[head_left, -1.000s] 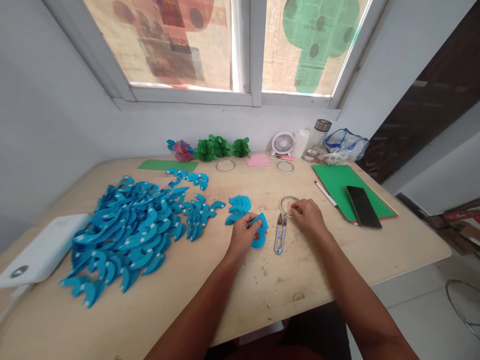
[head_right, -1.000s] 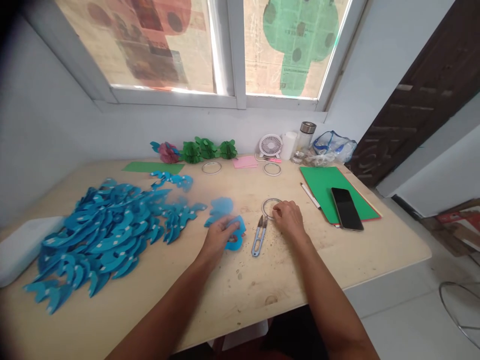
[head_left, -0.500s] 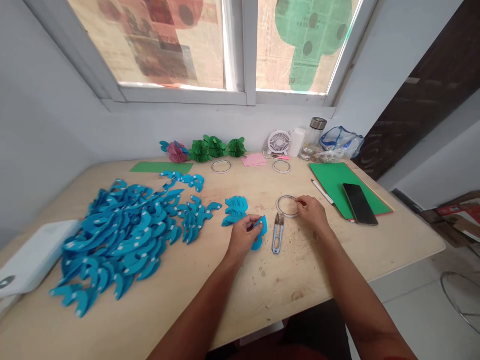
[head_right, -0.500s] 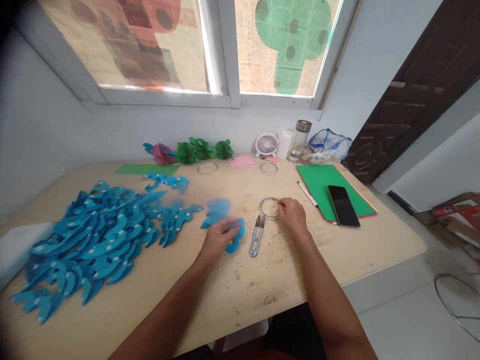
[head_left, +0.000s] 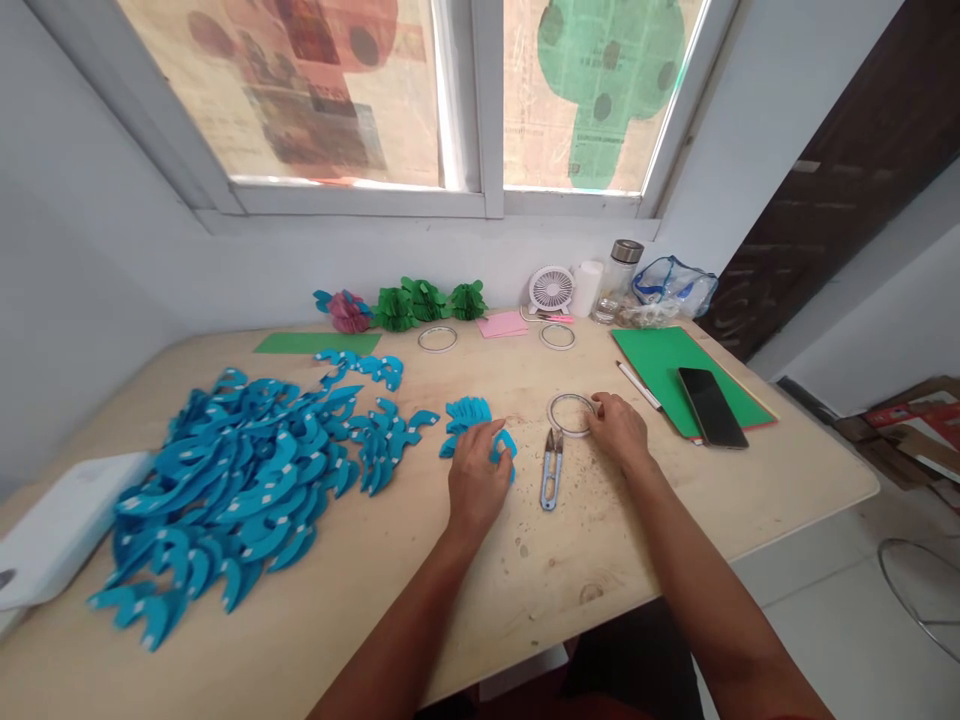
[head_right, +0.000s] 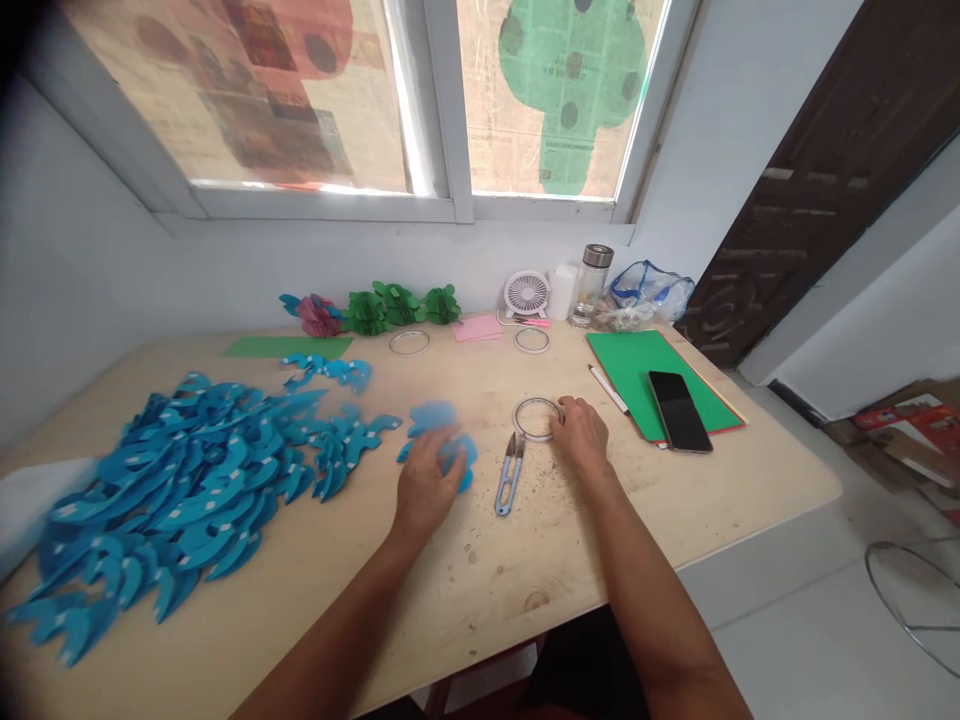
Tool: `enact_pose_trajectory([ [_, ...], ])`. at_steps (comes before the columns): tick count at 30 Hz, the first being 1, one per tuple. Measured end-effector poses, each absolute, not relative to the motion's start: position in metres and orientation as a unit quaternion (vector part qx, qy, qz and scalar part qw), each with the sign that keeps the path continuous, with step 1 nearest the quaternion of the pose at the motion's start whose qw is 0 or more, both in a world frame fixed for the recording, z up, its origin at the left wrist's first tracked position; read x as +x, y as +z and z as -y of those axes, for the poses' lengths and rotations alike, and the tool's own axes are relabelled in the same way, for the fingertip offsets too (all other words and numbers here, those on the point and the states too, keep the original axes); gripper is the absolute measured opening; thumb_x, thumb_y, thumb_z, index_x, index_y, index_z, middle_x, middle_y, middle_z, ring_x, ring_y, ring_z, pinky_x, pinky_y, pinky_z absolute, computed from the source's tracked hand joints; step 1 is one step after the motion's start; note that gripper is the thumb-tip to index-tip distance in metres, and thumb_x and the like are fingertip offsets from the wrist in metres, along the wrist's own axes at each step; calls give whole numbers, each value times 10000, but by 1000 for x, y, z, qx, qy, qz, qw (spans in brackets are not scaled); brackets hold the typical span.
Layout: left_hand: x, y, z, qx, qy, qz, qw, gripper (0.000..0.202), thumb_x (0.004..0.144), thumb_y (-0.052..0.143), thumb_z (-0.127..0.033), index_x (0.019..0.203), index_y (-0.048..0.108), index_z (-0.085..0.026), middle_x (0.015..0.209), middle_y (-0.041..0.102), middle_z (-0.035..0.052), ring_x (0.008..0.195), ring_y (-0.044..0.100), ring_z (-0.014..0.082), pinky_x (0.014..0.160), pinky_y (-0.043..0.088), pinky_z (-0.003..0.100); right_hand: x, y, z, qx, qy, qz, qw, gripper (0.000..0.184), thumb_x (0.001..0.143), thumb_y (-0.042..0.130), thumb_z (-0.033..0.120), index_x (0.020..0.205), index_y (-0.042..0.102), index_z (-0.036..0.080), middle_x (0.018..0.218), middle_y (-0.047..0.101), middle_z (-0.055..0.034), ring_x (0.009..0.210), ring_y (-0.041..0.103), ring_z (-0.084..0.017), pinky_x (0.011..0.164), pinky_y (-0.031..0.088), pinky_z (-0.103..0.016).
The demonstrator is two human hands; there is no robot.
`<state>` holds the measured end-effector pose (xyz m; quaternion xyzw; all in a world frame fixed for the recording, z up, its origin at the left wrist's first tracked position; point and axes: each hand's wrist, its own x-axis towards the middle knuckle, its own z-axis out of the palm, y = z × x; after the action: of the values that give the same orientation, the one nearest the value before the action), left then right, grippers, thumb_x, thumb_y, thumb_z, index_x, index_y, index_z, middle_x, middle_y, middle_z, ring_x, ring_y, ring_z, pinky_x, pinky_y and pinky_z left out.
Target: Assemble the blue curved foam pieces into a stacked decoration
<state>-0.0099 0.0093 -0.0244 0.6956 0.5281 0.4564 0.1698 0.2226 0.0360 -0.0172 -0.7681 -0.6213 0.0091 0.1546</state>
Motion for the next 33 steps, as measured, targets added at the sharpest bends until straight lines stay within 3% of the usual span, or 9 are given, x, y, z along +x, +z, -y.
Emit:
enact_pose_trajectory([
  [6, -5, -24, -5, 748, 457, -476, 71, 300, 776, 491, -124, 1053, 585, -190, 1013, 615, 97, 1003, 535, 248, 859, 448, 398, 218, -20, -37, -778, 0, 599, 191, 342, 742, 518, 169, 1077, 575, 209, 873, 646, -56, 792, 589, -182, 624, 376, -265],
  [17, 3, -16, 7, 774, 478, -404, 94, 267, 819, 453, -151, 1046, 587, -192, 999, 625, 92, 951, 588, 202, 827, 489, 350, 199, -5, -29, -634, -72, 616, 461, 326, 776, 450, 166, 1086, 551, 166, 798, 566, -46, 677, 543, -151, 675, 464, -281],
  [30, 7, -12, 13, 771, 490, -390, 118, 268, 832, 456, -161, 1069, 575, -199, 1077, 595, 107, 1029, 567, 211, 875, 475, 352, 181, 3, -19, -554, -109, 657, 500, 281, 808, 453, 139, 1072, 545, 173, 787, 564, -54, 674, 533, -149, 672, 486, -293],
  [33, 8, -10, 15, 738, 516, -410, 144, 294, 831, 477, -186, 1118, 540, -200, 1138, 560, 116, 948, 589, 192, 817, 491, 332, 177, 4, -16, -532, -114, 667, 509, 300, 808, 462, 129, 1095, 527, 186, 779, 564, -47, 680, 534, -152, 670, 490, -302],
])
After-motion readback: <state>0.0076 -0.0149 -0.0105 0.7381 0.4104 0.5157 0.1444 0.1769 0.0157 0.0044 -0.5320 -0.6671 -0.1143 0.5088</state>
